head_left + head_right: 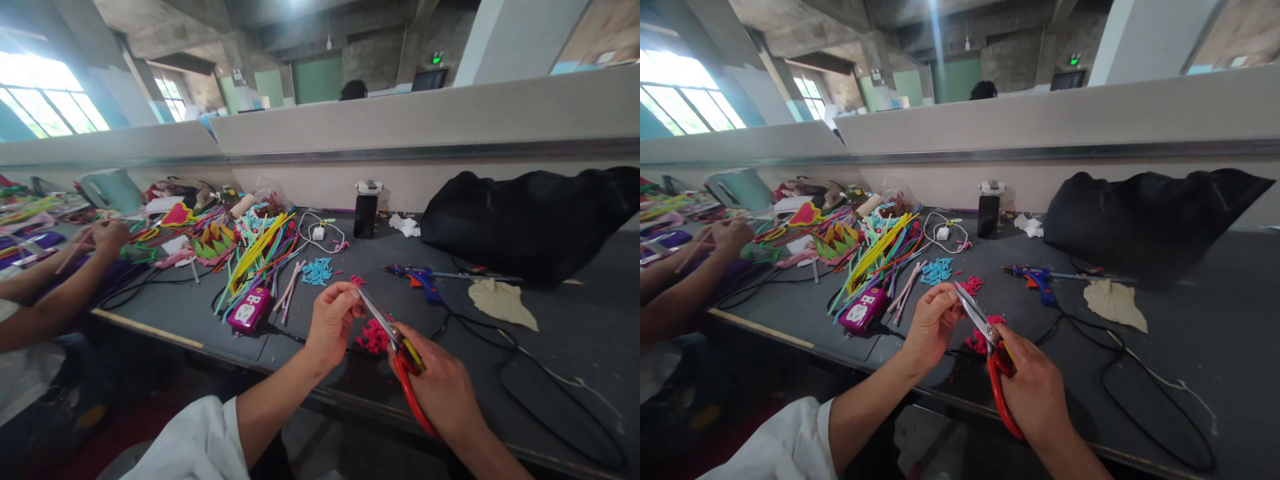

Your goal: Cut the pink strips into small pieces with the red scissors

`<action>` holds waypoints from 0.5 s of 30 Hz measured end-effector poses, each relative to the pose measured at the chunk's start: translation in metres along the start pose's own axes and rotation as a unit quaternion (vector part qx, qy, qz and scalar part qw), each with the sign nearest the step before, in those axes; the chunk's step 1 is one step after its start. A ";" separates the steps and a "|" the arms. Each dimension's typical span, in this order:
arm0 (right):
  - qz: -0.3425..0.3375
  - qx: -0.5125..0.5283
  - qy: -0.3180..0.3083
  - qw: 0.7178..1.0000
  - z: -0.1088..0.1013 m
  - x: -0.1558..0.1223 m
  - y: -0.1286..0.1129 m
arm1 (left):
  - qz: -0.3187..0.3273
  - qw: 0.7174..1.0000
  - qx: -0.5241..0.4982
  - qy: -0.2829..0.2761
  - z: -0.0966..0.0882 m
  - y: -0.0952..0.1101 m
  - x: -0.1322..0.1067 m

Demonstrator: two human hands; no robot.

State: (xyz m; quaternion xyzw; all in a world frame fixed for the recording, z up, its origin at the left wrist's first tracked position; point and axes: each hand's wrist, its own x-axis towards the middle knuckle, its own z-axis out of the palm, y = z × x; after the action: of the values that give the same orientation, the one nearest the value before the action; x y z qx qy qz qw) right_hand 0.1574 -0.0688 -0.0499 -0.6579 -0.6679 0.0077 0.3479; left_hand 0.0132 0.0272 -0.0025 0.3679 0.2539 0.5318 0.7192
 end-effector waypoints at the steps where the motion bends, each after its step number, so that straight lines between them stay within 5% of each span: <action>1: 0.002 -0.001 0.000 1.000 0.000 0.000 0.000 | 0.003 1.000 0.004 0.003 0.000 0.000 0.000; 15: 0.000 -0.015 0.010 1.000 -0.001 -0.001 -0.003 | 0.003 1.000 -0.007 0.001 0.001 0.000 0.000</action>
State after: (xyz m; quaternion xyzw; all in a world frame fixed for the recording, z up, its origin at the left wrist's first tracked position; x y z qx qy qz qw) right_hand 0.1550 -0.0704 -0.0482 -0.6634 -0.6640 -0.0089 0.3449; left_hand 0.0135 0.0268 -0.0018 0.3629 0.2496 0.5358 0.7204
